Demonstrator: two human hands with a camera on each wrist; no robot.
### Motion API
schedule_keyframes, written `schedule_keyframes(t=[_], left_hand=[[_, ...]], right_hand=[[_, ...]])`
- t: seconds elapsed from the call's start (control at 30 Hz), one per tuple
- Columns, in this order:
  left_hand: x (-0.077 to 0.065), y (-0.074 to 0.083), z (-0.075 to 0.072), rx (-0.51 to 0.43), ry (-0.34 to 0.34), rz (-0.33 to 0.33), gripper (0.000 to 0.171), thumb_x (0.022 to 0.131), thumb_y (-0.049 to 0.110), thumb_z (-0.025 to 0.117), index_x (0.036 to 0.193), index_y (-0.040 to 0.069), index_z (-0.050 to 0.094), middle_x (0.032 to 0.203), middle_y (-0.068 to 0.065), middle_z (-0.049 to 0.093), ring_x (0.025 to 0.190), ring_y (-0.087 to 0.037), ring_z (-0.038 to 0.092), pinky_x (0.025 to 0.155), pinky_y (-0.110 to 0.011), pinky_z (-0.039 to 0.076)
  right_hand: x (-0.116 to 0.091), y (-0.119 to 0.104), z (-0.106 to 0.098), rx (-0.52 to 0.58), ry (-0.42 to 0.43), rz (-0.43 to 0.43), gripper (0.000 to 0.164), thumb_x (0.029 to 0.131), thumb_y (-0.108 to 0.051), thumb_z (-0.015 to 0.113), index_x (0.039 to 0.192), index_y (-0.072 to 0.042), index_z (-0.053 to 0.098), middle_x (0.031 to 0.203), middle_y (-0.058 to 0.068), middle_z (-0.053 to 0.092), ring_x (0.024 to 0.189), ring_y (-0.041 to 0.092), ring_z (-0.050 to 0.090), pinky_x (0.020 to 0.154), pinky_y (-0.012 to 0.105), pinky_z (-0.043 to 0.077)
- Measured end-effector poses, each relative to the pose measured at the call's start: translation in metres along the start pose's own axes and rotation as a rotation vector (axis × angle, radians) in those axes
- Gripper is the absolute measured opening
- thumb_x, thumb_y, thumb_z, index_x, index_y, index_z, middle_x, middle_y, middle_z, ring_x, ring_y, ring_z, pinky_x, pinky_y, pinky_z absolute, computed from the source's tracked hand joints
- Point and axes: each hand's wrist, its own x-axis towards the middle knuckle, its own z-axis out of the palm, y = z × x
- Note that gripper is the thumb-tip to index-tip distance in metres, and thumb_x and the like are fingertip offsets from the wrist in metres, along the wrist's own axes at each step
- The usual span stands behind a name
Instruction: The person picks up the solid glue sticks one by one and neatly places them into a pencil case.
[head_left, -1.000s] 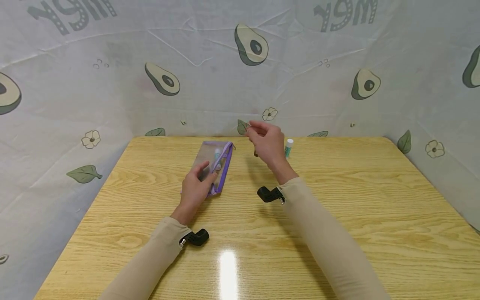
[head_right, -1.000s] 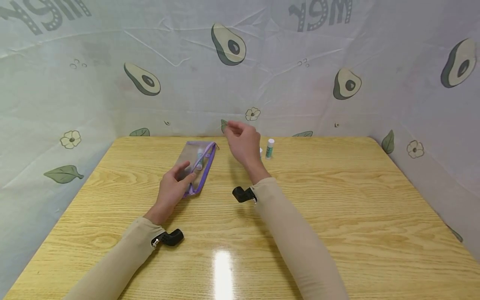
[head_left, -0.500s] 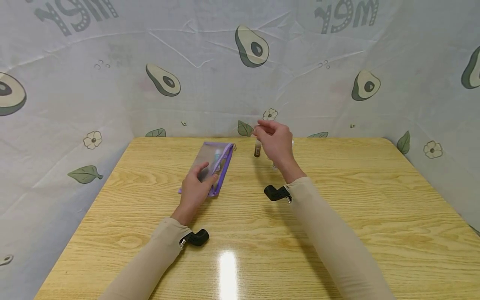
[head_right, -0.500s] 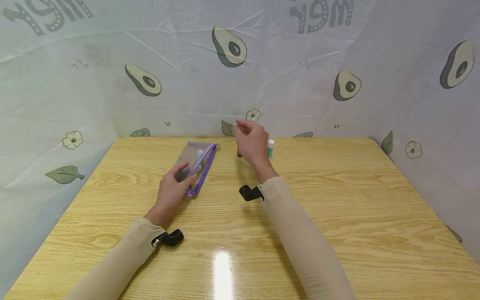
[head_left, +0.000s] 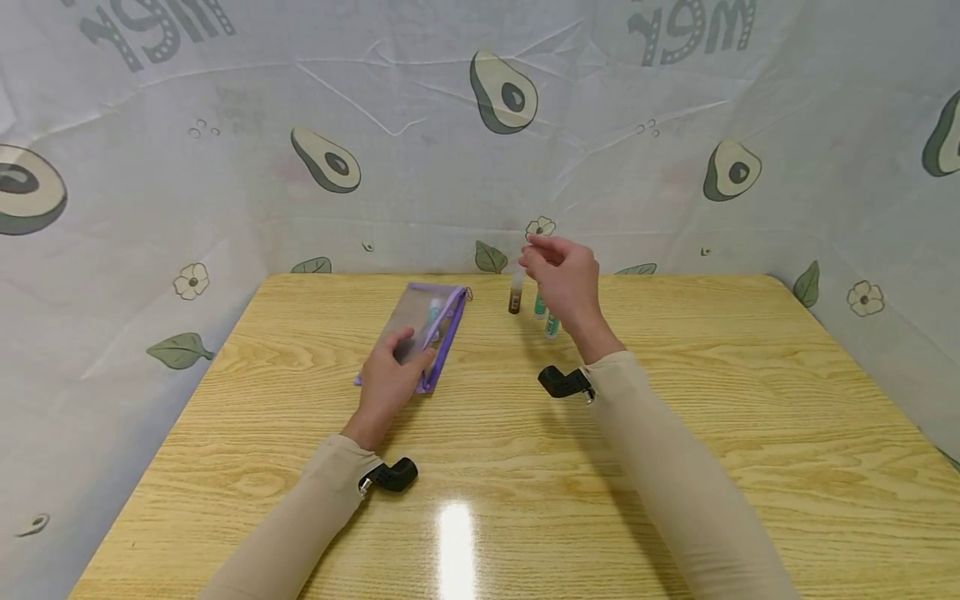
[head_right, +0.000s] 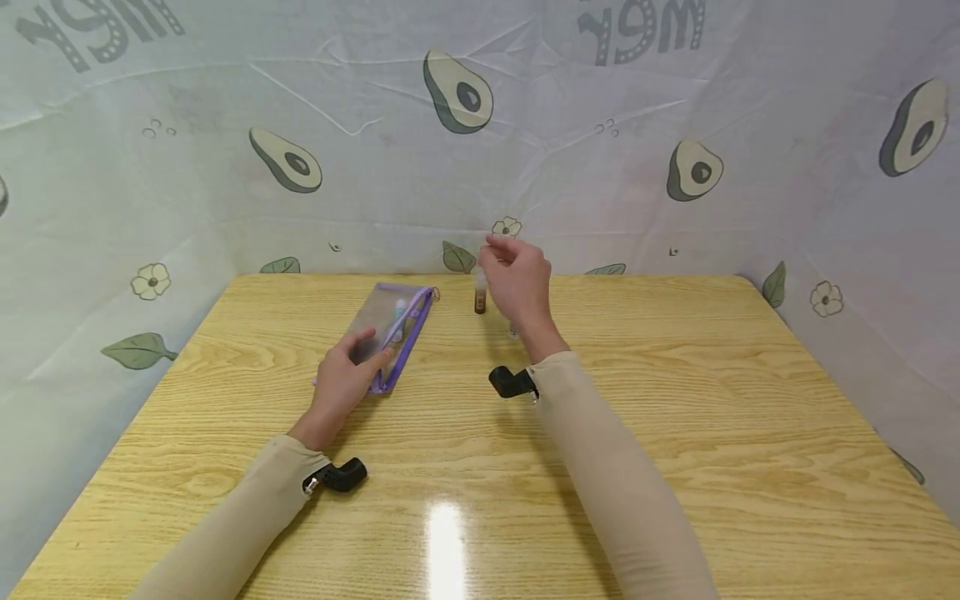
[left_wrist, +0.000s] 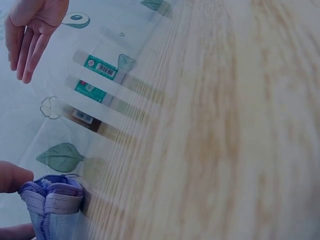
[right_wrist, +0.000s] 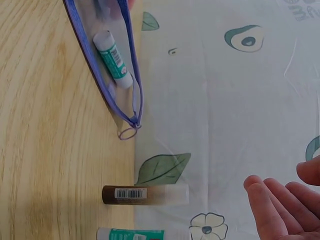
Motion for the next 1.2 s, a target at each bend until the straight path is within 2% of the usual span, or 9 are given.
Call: schedule_keyframes(t=[0.33,0.73,1.03,1.2], left_hand=[[0.001,0.0,0.001,-0.031,0.05,-0.023,0.061,0.1,0.037,0.072,0.153,0.013,0.056,0.159,-0.017,0.055,0.15,-0.036,0.049,0.124,-0.051,0.04],[0.0,0.003,0.002,-0.045,0.041,-0.03,0.061,0.099,0.039,0.072,0.152,0.013,0.057,0.157,-0.017,0.056,0.15,-0.034,0.049,0.124,-0.05,0.04],[-0.002,0.0,0.006,-0.077,0.029,-0.013,0.061,0.104,0.038,0.066,0.157,0.013,0.052,0.164,-0.014,0.05,0.157,-0.033,0.041,0.129,-0.05,0.035],[-0.002,-0.003,0.007,-0.077,0.032,-0.01,0.058,0.105,0.037,0.064,0.157,0.015,0.053,0.164,-0.012,0.05,0.157,-0.031,0.041,0.129,-0.048,0.034]], right_hand=[[0.008,-0.003,-0.018,-0.02,0.075,0.014,0.037,0.106,-0.021,0.065,0.139,-0.006,0.069,0.131,0.019,0.075,0.113,0.024,0.077,0.093,0.025,0.062],[0.014,0.003,-0.039,-0.05,0.124,0.012,0.039,0.104,-0.022,0.068,0.14,-0.008,0.069,0.134,0.015,0.074,0.106,0.006,0.075,0.094,0.02,0.06],[0.012,0.009,-0.047,-0.068,0.146,-0.003,0.04,0.104,-0.024,0.069,0.14,-0.009,0.07,0.135,0.014,0.074,0.111,0.01,0.074,0.099,0.025,0.059],[0.01,0.013,-0.05,-0.07,0.16,-0.004,0.04,0.104,-0.025,0.068,0.141,-0.009,0.069,0.136,0.014,0.073,0.117,0.016,0.072,0.103,0.028,0.058]])
